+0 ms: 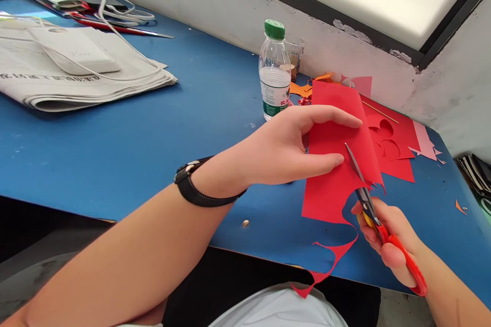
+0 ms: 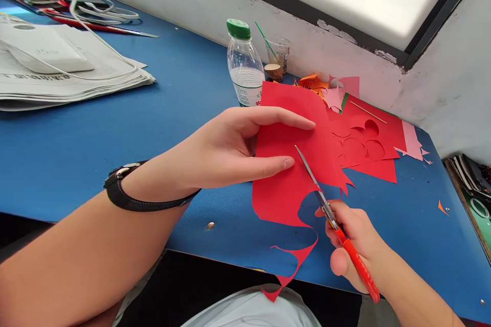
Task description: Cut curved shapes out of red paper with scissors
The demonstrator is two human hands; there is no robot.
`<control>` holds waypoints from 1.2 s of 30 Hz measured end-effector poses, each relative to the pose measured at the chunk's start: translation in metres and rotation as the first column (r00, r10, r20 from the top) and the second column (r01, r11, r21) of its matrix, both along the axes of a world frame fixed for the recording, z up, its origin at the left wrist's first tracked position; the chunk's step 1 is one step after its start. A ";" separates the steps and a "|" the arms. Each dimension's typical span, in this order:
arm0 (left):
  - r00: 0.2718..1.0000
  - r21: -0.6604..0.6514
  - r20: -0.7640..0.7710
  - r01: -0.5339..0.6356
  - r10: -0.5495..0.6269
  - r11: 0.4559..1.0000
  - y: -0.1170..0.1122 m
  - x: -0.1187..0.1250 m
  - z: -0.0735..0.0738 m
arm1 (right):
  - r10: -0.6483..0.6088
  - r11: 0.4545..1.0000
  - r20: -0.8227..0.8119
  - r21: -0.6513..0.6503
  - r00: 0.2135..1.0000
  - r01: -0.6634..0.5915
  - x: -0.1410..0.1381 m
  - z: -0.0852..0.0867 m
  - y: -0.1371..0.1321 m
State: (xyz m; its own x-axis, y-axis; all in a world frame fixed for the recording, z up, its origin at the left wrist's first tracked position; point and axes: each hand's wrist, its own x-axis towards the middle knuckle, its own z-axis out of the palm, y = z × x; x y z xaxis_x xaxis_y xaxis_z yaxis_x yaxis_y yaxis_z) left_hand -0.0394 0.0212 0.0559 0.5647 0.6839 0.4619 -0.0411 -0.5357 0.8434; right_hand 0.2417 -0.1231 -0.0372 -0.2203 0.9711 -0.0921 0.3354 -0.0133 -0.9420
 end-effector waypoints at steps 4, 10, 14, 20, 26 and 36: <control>1.000 0.051 0.007 0.012 -0.012 0.999 0.000 0.000 0.000 | -0.029 0.998 -0.063 -0.062 0.998 0.025 -0.007 0.010 -0.004; 1.000 0.086 -0.008 0.006 -0.006 0.996 0.001 -0.001 0.000 | -0.049 0.995 -0.064 -0.088 0.997 0.043 -0.009 0.015 -0.004; 1.000 0.069 0.008 0.014 -0.015 0.998 0.001 -0.001 -0.001 | -0.024 0.996 -0.071 -0.089 0.997 0.017 -0.008 0.016 -0.005; 1.000 0.057 0.002 0.016 -0.016 0.998 0.002 0.000 -0.002 | -0.022 0.995 -0.086 -0.102 0.996 0.014 -0.008 0.015 -0.004; 1.000 0.063 0.011 0.020 -0.021 0.998 0.002 -0.001 -0.001 | -0.024 0.997 -0.078 -0.076 0.997 0.018 -0.012 0.018 -0.005; 1.000 0.006 0.013 0.016 -0.016 1.000 0.001 0.000 -0.003 | 0.065 0.995 -0.126 -0.064 0.990 -0.074 0.004 0.003 -0.002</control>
